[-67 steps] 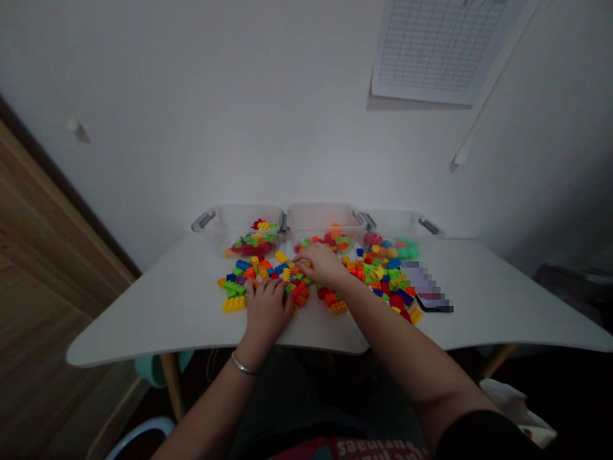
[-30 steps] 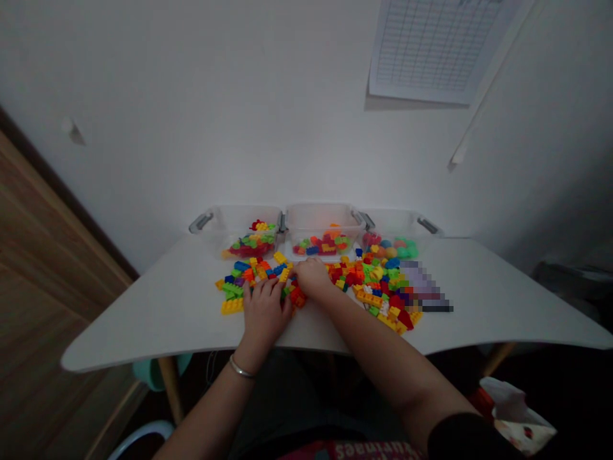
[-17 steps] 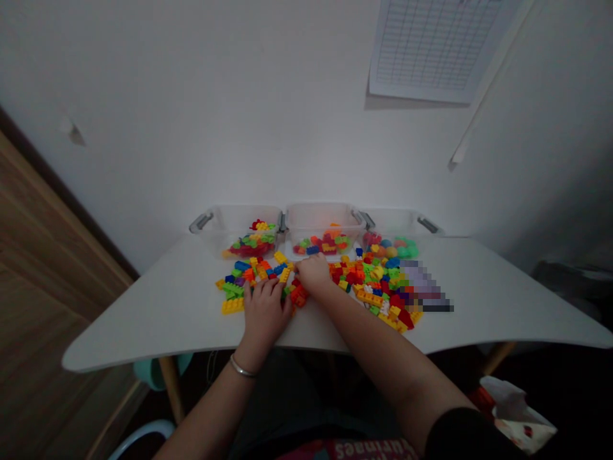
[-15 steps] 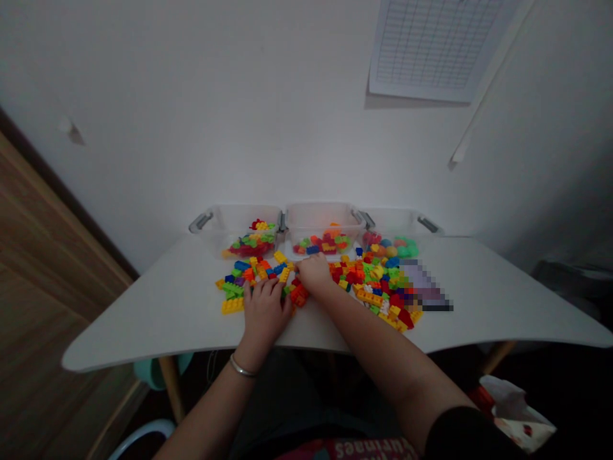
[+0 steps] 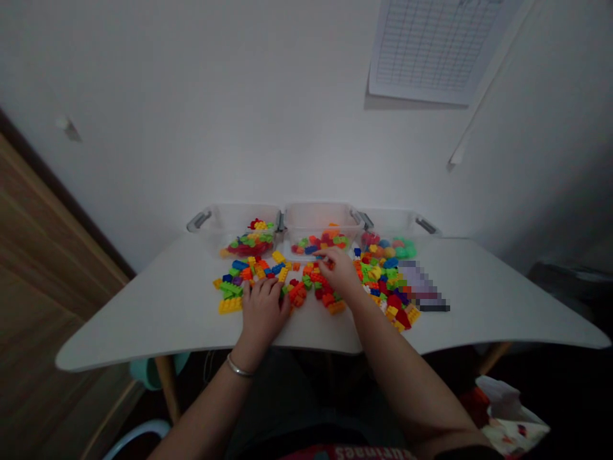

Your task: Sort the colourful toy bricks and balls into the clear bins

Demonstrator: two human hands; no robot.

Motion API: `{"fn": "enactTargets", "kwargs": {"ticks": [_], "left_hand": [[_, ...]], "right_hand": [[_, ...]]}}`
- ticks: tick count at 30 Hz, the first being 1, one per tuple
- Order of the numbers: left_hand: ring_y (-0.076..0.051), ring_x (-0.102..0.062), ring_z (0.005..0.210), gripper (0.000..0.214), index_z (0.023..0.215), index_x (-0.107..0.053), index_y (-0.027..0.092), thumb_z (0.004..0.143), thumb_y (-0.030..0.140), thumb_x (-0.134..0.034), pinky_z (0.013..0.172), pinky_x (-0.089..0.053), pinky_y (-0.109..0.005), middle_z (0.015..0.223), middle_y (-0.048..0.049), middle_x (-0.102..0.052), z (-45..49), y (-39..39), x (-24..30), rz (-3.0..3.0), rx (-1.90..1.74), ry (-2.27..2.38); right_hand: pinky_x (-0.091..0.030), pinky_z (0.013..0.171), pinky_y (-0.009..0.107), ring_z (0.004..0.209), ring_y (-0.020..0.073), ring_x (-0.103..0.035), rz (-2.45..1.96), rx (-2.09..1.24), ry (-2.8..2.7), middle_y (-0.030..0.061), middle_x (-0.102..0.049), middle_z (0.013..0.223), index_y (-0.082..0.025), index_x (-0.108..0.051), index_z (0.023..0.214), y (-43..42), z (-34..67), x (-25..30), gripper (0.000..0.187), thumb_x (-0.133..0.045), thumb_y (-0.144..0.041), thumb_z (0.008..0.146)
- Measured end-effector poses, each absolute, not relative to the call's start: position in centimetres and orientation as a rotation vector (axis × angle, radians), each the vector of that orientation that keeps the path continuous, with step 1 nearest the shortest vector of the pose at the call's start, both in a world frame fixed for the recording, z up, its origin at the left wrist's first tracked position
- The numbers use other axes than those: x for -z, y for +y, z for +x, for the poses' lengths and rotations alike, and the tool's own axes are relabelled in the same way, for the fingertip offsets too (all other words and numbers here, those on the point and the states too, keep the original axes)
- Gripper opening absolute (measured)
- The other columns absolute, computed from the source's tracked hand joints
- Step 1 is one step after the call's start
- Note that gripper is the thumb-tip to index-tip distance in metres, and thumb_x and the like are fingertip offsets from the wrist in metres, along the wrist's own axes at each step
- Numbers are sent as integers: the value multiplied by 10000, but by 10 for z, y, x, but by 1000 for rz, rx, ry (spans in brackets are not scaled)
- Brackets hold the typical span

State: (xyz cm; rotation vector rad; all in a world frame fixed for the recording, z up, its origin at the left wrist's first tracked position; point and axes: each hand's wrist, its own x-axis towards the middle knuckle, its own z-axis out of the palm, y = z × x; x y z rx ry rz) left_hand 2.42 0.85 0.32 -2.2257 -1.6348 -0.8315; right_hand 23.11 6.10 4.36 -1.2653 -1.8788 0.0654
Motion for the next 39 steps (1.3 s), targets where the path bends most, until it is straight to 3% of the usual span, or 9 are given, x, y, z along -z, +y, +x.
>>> {"fn": "enactTargets", "kwargs": {"ticks": [5, 11, 17, 22, 29, 34, 39], "left_hand": [[-317, -582, 1097, 311, 1051, -686, 168, 862, 333, -503, 1063, -285, -604, 1141, -112, -689, 24, 10, -3, -2235, 845, -1625], [-313, -580, 1103, 309, 1053, -681, 167, 863, 328, -497, 1066, -283, -604, 1137, -110, -689, 24, 10, -2, -2236, 855, -1608], [-308, -582, 1100, 305, 1059, -680, 172, 864, 324, -501, 1070, -276, -605, 1141, -110, -690, 24, 10, -1, -2230, 863, -1589], [-311, -583, 1095, 314, 1064, -683, 164, 864, 318, -496, 1069, -283, -604, 1143, -111, -689, 24, 10, -1, -2226, 839, -1606], [-314, -577, 1108, 322, 1063, -684, 169, 868, 332, -486, 1073, -279, -603, 1152, -113, -685, 24, 10, -2, -2239, 834, -1619], [-308, -586, 1092, 317, 1056, -683, 172, 871, 329, -479, 1073, -276, -600, 1135, -108, -692, 24, 9, -3, -2235, 850, -1618], [-313, -585, 1094, 310, 1050, -683, 183, 871, 328, -476, 1072, -277, -599, 1131, -113, -692, 25, 9, -2, -2227, 858, -1616]], "right_hand": [[-451, 861, 367, 858, 218, -593, -1365, 267, -1576, 78, -678, 928, -184, -679, 962, 56, 298, -61, 214, -522, -244, 829], [-461, 735, 334, 721, 192, -590, -1503, 281, -1075, 60, -685, 854, -177, -661, 926, 64, 371, -72, 254, -531, -355, 801], [-447, 757, 345, 801, 227, -616, -1729, 233, -1101, 76, -721, 868, -199, -735, 934, 85, 392, -68, 292, -523, -356, 808], [-407, 817, 393, 953, 286, -585, -2013, 385, -1324, 107, -725, 938, -245, -742, 1018, 97, 379, -67, 318, -489, -357, 862], [-349, 945, 428, 1052, 289, -548, -2078, 528, -1598, 134, -689, 1102, -175, -696, 1076, 96, 367, -58, 408, -353, -344, 935], [-257, 1063, 529, 1226, 339, -451, -1980, 477, -1687, 135, -612, 1270, -167, -614, 1215, 98, 373, -49, 430, -421, -394, 905], [-248, 1079, 585, 1298, 350, -412, -1933, 303, -1698, 108, -561, 1354, -198, -598, 1232, 104, 385, -49, 450, -539, -385, 827]]}}
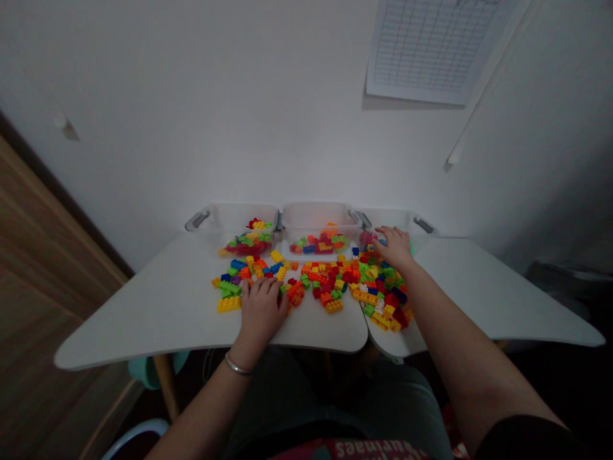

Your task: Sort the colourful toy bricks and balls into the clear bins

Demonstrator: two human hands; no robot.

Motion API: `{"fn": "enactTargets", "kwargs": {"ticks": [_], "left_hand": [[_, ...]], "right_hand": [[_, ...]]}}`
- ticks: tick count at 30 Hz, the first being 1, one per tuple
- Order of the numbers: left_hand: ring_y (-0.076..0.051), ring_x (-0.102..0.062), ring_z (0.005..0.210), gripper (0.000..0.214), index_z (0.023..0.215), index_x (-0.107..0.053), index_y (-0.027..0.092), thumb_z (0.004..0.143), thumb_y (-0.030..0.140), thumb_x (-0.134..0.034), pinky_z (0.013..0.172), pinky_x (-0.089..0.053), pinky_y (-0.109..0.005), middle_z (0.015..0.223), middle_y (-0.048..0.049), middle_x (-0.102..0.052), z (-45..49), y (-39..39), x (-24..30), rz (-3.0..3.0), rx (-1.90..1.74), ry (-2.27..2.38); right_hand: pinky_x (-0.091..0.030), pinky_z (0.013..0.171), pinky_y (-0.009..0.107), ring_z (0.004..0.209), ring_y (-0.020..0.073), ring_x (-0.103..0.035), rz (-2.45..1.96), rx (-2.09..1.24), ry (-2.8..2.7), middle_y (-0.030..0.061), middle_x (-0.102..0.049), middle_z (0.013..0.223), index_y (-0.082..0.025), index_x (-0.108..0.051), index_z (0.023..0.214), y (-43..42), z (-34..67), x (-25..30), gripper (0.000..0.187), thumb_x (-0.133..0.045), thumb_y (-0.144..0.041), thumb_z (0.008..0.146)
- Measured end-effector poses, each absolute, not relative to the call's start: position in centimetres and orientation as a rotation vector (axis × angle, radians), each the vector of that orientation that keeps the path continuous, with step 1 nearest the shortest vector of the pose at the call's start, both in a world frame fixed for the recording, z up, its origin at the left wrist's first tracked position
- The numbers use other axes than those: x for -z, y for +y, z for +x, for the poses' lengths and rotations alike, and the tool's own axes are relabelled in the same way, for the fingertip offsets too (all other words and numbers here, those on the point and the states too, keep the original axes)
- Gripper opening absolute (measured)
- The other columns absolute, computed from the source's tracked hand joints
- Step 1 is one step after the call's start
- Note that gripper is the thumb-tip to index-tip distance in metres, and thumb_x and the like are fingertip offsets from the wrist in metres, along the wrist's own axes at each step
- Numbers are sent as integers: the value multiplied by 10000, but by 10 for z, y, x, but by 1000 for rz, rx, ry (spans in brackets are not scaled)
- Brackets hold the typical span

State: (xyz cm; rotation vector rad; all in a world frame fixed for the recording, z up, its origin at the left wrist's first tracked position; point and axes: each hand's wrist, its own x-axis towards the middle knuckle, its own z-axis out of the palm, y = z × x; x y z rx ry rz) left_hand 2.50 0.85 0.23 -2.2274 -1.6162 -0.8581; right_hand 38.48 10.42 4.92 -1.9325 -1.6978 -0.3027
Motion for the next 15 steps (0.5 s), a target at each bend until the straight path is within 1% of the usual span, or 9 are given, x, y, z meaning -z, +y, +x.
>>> {"fn": "enactTargets", "kwargs": {"ticks": [2, 4, 7, 9, 10, 12, 15], "left_hand": [[-314, -584, 1095, 307, 1052, -681, 186, 868, 327, -479, 1073, -274, -602, 1134, -113, -691, 25, 9, -2, -2229, 860, -1613], [-314, -585, 1090, 303, 1050, -681, 191, 867, 327, -481, 1067, -279, -603, 1132, -112, -692, 25, 10, -2, -2237, 863, -1603], [-312, -587, 1088, 299, 1054, -679, 192, 866, 323, -487, 1065, -281, -604, 1135, -111, -690, 25, 10, -3, -2259, 860, -1594], [-316, -585, 1094, 305, 1061, -679, 183, 863, 323, -495, 1066, -283, -608, 1144, -114, -686, 25, 9, -4, -2271, 850, -1600], [-317, -585, 1094, 308, 1064, -679, 179, 862, 325, -497, 1065, -284, -610, 1146, -116, -685, 25, 9, -4, -2275, 845, -1604], [-317, -589, 1085, 312, 1071, -678, 177, 861, 326, -500, 1063, -291, -610, 1141, -116, -687, 25, 8, -5, -2283, 839, -1605], [-310, -594, 1076, 316, 1083, -675, 173, 863, 321, -503, 1068, -295, -599, 1132, -114, -690, 26, 7, -6, -2281, 836, -1599]], "right_hand": [[-283, 1061, 585, 1284, 355, -430, -1870, 271, -1668, 125, -574, 1332, -185, -592, 1229, 101, 383, -51, 467, -568, -354, 794], [-335, 1038, 544, 1233, 336, -480, -1752, 284, -1621, 137, -610, 1269, -168, -590, 1219, 92, 376, -53, 458, -560, -319, 787], [-374, 1019, 461, 1131, 285, -545, -1553, 287, -1665, 119, -656, 1170, -165, -626, 1149, 68, 354, -54, 372, -529, -295, 814], [-407, 981, 425, 1061, 261, -576, -1499, 198, -1817, 104, -685, 1097, -173, -664, 1075, 50, 335, -52, 300, -527, -280, 830], [-415, 968, 415, 1037, 252, -580, -1497, 152, -1921, 87, -696, 1063, -188, -678, 1049, 41, 326, -50, 271, -529, -265, 836], [-408, 978, 402, 1046, 247, -567, -1507, 113, -2093, 67, -701, 1062, -202, -700, 1003, 27, 309, -44, 237, -541, -215, 827], [-391, 1007, 402, 1086, 250, -540, -1574, 108, -2191, 57, -699, 1079, -210, -708, 1014, 15, 291, -32, 267, -562, -162, 796]]}}
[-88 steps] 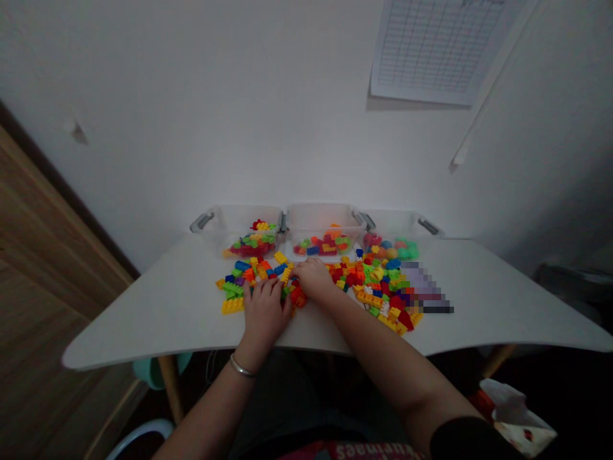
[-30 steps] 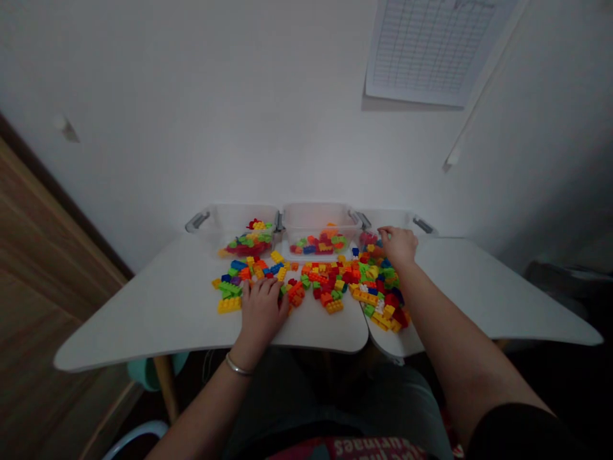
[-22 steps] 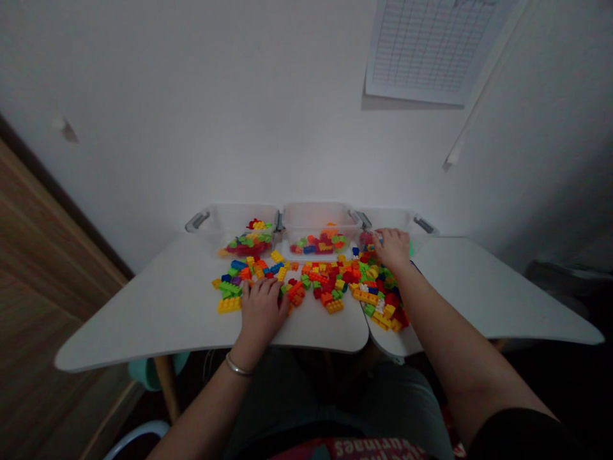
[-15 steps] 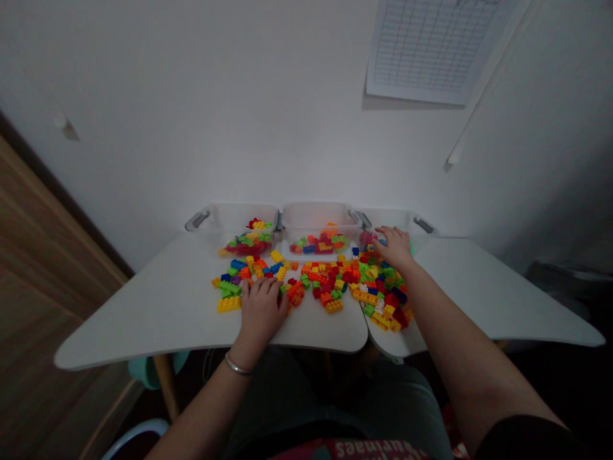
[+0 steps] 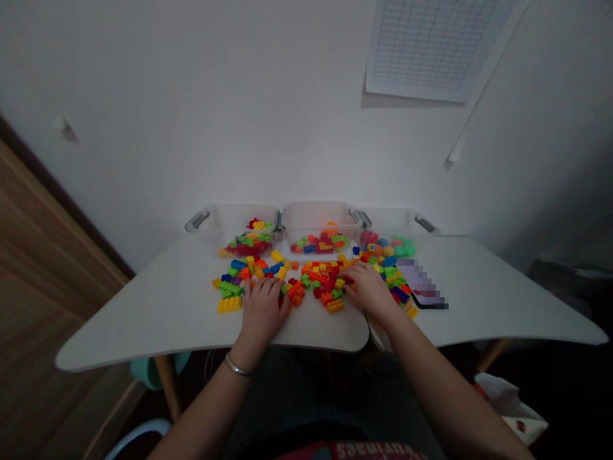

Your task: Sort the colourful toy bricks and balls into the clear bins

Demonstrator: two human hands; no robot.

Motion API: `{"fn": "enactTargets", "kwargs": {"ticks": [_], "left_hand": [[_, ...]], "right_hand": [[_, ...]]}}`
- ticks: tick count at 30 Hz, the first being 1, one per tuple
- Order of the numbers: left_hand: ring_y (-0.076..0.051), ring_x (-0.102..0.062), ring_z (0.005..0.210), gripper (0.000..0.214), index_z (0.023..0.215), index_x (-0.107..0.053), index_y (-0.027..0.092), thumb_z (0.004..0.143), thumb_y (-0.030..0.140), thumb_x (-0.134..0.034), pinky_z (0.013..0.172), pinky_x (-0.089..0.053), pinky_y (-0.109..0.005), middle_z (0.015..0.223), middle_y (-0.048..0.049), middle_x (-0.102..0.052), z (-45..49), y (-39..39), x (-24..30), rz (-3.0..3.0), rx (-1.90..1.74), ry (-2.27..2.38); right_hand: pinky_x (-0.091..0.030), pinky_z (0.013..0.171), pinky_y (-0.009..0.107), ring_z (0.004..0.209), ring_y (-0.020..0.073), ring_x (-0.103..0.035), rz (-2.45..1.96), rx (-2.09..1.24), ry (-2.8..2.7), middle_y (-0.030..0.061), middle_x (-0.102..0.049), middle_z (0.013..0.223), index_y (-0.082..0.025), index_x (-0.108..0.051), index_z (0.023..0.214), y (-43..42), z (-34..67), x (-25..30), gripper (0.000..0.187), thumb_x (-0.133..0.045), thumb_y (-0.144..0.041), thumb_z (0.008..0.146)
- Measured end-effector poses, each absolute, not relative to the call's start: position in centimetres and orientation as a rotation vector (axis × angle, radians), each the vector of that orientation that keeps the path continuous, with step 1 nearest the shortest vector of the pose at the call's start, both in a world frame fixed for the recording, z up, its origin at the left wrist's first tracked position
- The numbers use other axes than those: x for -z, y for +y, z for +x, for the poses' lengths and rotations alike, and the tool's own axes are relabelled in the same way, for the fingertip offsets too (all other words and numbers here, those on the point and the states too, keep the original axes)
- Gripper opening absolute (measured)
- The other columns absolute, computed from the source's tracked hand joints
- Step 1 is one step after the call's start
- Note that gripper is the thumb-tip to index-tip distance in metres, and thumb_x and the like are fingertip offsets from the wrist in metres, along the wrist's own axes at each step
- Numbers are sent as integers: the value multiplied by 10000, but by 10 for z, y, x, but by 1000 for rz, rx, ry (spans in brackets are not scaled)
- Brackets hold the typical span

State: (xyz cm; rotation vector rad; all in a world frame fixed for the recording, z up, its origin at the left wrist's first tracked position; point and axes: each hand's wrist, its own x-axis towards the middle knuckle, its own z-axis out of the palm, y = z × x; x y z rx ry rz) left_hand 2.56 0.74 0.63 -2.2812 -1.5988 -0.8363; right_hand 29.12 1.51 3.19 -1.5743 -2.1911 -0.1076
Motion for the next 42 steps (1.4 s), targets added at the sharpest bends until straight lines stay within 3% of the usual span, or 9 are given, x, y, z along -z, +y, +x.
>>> {"fn": "enactTargets", "kwargs": {"ticks": [4, 12, 19, 24, 29, 37, 42], "left_hand": [[-313, -593, 1078, 320, 1083, -673, 163, 875, 331, -498, 1071, -294, -596, 1126, -119, -692, 26, 7, -7, -2275, 836, -1592], [-311, -600, 1060, 309, 1073, -675, 173, 875, 323, -491, 1060, -306, -589, 1116, -122, -694, 25, 7, -7, -2279, 839, -1575], [-309, -601, 1052, 306, 1070, -670, 183, 866, 324, -489, 1068, -293, -585, 1111, -120, -694, 25, 7, -6, -2278, 848, -1581], [-313, -596, 1061, 310, 1078, -667, 179, 868, 322, -488, 1081, -259, -611, 1120, -119, -692, 25, 7, -6, -2278, 835, -1592], [-311, -596, 1065, 295, 1066, -670, 193, 869, 322, -491, 1081, -250, -620, 1121, -110, -696, 25, 8, -5, -2273, 854, -1580], [-316, -590, 1075, 308, 1068, -676, 195, 871, 329, -480, 1087, -235, -636, 1114, -112, -698, 25, 9, -3, -2266, 856, -1581], [-311, -595, 1073, 310, 1074, -670, 189, 869, 332, -487, 1093, -225, -635, 1117, -113, -697, 25, 9, -3, -2273, 851, -1588]], "right_hand": [[-328, 1076, 458, 1226, 291, -450, -1675, 162, -2128, 67, -672, 1156, -209, -698, 1082, 12, 282, -19, 325, -587, -168, 780], [-354, 1054, 471, 1228, 317, -463, -1732, 205, -2011, 101, -680, 1121, -194, -715, 1026, 11, 276, -7, 247, -591, -269, 827], [-437, 953, 450, 1061, 291, -557, -1651, 150, -1893, 87, -697, 1034, -218, -684, 1056, 8, 275, -10, 268, -586, -276, 813], [-466, 915, 422, 1018, 268, -579, -1574, 119, -1788, 85, -682, 1066, -221, -627, 1207, 5, 276, -9, 375, -530, -276, 849], [-451, 941, 417, 1032, 255, -587, -1435, 127, -1774, 83, -676, 1087, -238, -655, 1136, 11, 283, -21, 307, -509, -291, 871], [-496, 744, 329, 811, 197, -603, -1302, -22, -1372, 77, -661, 948, -184, -594, 1091, 61, 306, -61, 360, -556, -436, 837], [-465, 821, 355, 865, 212, -588, -1355, 73, -1429, 85, -678, 1010, -198, -612, 1170, 89, 296, -70, 374, -489, -398, 878]]}}
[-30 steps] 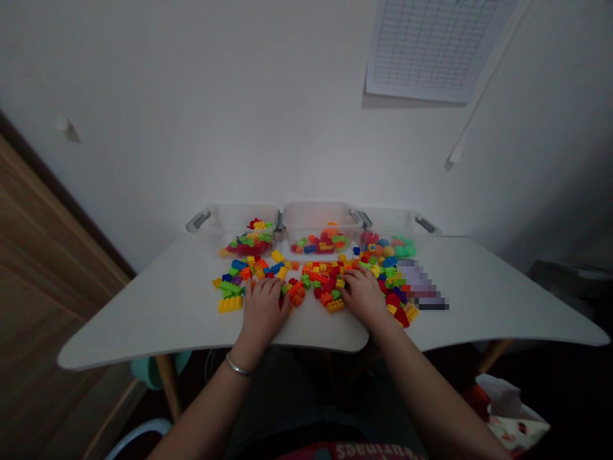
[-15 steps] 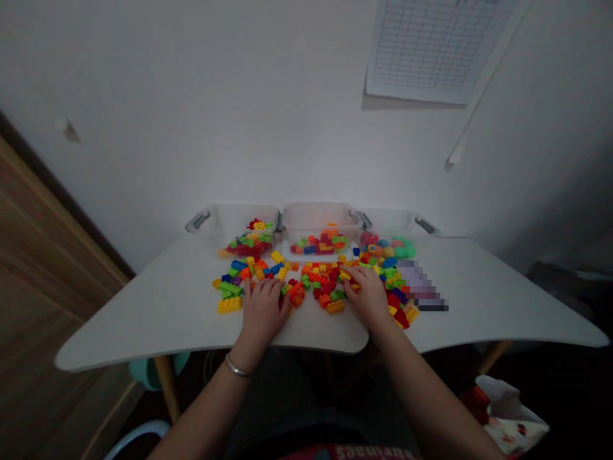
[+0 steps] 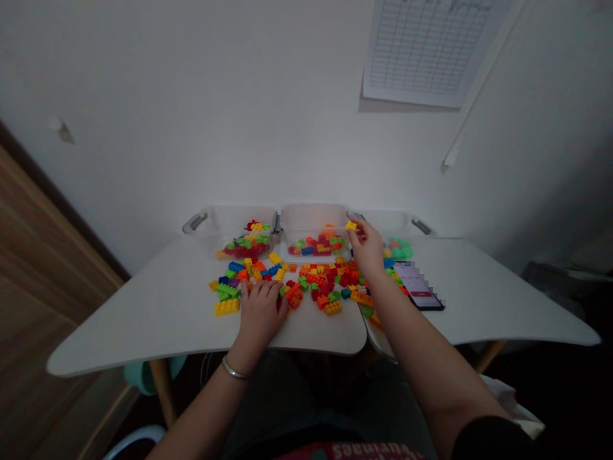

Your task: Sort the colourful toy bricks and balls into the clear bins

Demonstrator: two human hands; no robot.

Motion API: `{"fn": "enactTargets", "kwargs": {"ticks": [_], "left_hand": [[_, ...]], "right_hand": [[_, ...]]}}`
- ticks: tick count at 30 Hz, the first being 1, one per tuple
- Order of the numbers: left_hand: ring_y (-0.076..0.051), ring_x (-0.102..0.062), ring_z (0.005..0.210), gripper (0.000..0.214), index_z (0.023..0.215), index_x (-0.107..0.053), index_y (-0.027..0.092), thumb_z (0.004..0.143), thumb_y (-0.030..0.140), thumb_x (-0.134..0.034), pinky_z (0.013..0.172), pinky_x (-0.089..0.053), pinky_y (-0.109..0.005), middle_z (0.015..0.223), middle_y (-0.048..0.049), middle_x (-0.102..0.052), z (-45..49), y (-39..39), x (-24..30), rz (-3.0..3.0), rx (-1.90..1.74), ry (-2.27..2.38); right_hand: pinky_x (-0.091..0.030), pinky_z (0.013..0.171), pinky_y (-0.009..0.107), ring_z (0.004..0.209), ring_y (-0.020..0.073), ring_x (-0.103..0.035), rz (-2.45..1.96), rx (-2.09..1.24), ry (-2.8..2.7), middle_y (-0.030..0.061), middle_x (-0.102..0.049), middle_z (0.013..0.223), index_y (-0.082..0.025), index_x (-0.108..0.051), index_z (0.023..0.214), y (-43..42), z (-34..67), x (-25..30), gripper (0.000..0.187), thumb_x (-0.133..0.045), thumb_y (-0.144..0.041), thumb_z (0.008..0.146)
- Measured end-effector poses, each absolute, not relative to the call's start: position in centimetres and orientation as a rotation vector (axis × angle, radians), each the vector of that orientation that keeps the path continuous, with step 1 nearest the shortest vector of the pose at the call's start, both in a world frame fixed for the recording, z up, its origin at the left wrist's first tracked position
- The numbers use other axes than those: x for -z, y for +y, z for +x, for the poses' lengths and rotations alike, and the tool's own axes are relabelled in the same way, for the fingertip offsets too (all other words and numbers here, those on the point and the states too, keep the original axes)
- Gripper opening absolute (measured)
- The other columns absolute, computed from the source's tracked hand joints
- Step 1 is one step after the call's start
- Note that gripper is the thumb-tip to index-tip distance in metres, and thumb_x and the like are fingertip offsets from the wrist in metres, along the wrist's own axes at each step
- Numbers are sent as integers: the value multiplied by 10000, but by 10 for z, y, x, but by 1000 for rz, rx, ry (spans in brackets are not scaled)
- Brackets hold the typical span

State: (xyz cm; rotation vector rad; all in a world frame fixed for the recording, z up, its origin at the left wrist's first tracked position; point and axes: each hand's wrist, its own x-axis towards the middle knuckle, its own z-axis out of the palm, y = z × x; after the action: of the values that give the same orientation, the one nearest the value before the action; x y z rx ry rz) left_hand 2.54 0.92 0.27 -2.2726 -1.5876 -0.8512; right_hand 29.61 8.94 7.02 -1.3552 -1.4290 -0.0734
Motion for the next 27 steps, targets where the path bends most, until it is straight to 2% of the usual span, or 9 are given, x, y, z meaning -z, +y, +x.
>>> {"fn": "enactTargets", "kwargs": {"ticks": [3, 7, 10, 12, 17, 21, 27], "left_hand": [[-311, -596, 1072, 315, 1086, -664, 184, 868, 329, -489, 1088, -236, -636, 1126, -115, -693, 25, 9, -2, -2276, 846, -1596], [-313, -596, 1073, 317, 1092, -663, 188, 871, 329, -486, 1091, -232, -635, 1134, -114, -690, 24, 8, -2, -2280, 842, -1595], [-314, -594, 1080, 319, 1097, -663, 190, 876, 332, -483, 1098, -223, -634, 1142, -109, -689, 25, 9, -2, -2280, 838, -1601], [-314, -592, 1084, 322, 1100, -662, 186, 877, 333, -483, 1099, -224, -635, 1146, -108, -688, 25, 9, -2, -2280, 831, -1610], [-308, -595, 1083, 322, 1088, -669, 178, 880, 340, -484, 1094, -240, -629, 1139, -104, -690, 26, 9, -3, -2284, 821, -1614], [-305, -601, 1075, 314, 1081, -673, 178, 876, 328, -490, 1092, -249, -622, 1130, -108, -693, 25, 10, -3, -2280, 835, -1598], [-308, -606, 1063, 303, 1073, -675, 178, 870, 322, -501, 1076, -267, -623, 1126, -113, -694, 25, 10, -3, -2289, 841, -1580]], "right_hand": [[-434, 888, 380, 935, 230, -577, -1408, 104, -1465, 95, -676, 1085, -202, -614, 1204, 102, 284, -76, 390, -461, -386, 895], [-415, 901, 387, 960, 238, -581, -1512, 149, -1537, 85, -684, 1104, -232, -601, 1262, 116, 269, -88, 400, -459, -365, 912], [-394, 923, 408, 998, 256, -590, -1652, 183, -1674, 83, -704, 1074, -259, -637, 1227, 122, 258, -98, 366, -492, -370, 910], [-382, 931, 418, 1004, 257, -604, -1776, 186, -1809, 84, -718, 1042, -264, -662, 1190, 123, 251, -104, 354, -444, -378, 936], [-384, 915, 405, 1039, 262, -615, -1988, 250, -2038, 126, -707, 1096, -192, -696, 1125, 119, 245, -114, 471, -278, -352, 982], [-377, 937, 397, 1072, 268, -613, -2037, 234, -2087, 147, -692, 1141, -143, -699, 1118, 117, 245, -118, 514, -254, -362, 985], [-356, 992, 409, 1089, 257, -611, -1918, 169, -2083, 122, -702, 1132, -171, -688, 1141, 120, 252, -114, 455, -302, -356, 986]]}}
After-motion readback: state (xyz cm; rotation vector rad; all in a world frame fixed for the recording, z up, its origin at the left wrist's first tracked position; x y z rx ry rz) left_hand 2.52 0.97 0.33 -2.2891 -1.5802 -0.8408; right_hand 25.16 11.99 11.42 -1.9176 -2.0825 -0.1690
